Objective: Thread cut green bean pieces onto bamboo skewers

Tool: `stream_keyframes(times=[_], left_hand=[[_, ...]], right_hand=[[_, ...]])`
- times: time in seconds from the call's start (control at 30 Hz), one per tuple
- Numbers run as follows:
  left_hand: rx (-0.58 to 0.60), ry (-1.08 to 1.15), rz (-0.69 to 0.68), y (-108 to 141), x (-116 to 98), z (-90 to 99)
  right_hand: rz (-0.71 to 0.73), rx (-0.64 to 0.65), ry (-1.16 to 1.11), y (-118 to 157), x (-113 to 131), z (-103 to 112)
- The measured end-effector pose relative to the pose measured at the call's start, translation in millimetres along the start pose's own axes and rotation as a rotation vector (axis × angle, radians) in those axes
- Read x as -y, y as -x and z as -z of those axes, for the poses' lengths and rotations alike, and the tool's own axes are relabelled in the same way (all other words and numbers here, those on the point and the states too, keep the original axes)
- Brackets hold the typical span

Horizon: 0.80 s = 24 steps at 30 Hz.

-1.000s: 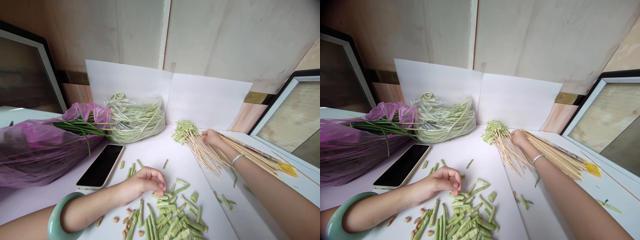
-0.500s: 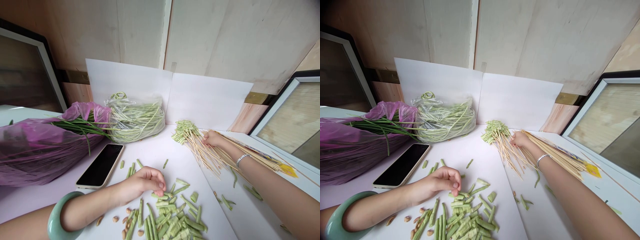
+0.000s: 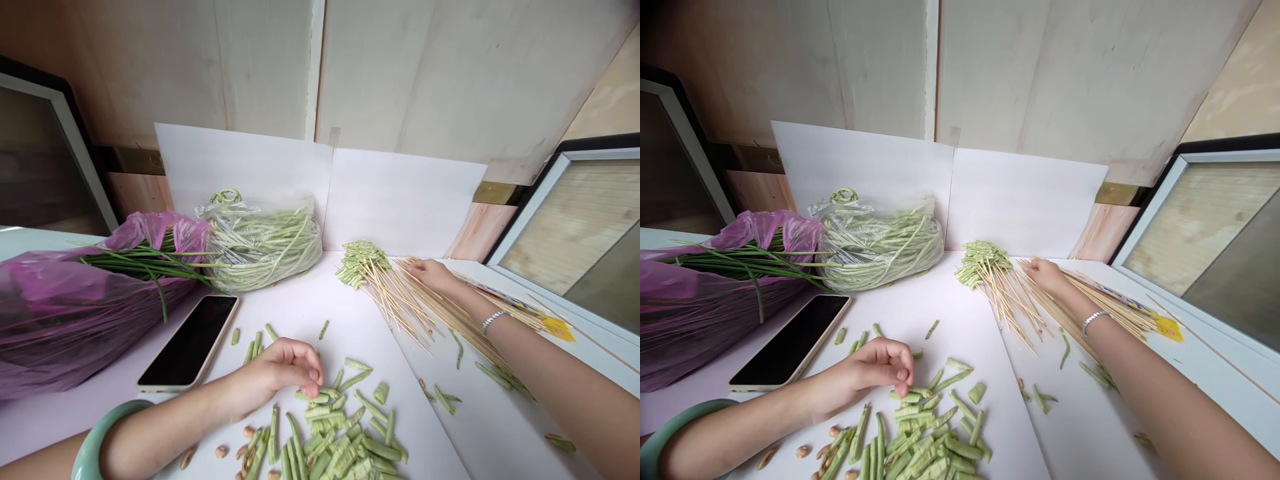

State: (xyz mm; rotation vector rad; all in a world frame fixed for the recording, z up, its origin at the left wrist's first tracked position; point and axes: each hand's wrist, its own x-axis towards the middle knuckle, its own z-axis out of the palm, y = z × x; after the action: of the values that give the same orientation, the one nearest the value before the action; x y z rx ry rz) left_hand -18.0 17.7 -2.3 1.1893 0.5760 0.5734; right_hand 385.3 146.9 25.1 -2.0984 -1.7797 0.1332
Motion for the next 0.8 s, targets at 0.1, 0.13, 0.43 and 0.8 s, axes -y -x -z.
stream_keyframes(times=[0.1,0.13,0.43,0.8], left_hand=[[-0.003,-0.012,-0.011,-1,0,1.1],[-0.004,-0.015,-0.012,-1,0,1.2],[-0.042,-0.074,0.032,3,-11,-8.8],[-0.018,-0.088,0.013,0,-3,-4.3]], right_hand=[[-0.089,0.034,0.007,14,-18,14],[-0.112,0.047,0.007,21,-24,17],[-0.183,0.125,0.032,82,-62,39],[-0.208,0.113,0.190,157,-64,49]])
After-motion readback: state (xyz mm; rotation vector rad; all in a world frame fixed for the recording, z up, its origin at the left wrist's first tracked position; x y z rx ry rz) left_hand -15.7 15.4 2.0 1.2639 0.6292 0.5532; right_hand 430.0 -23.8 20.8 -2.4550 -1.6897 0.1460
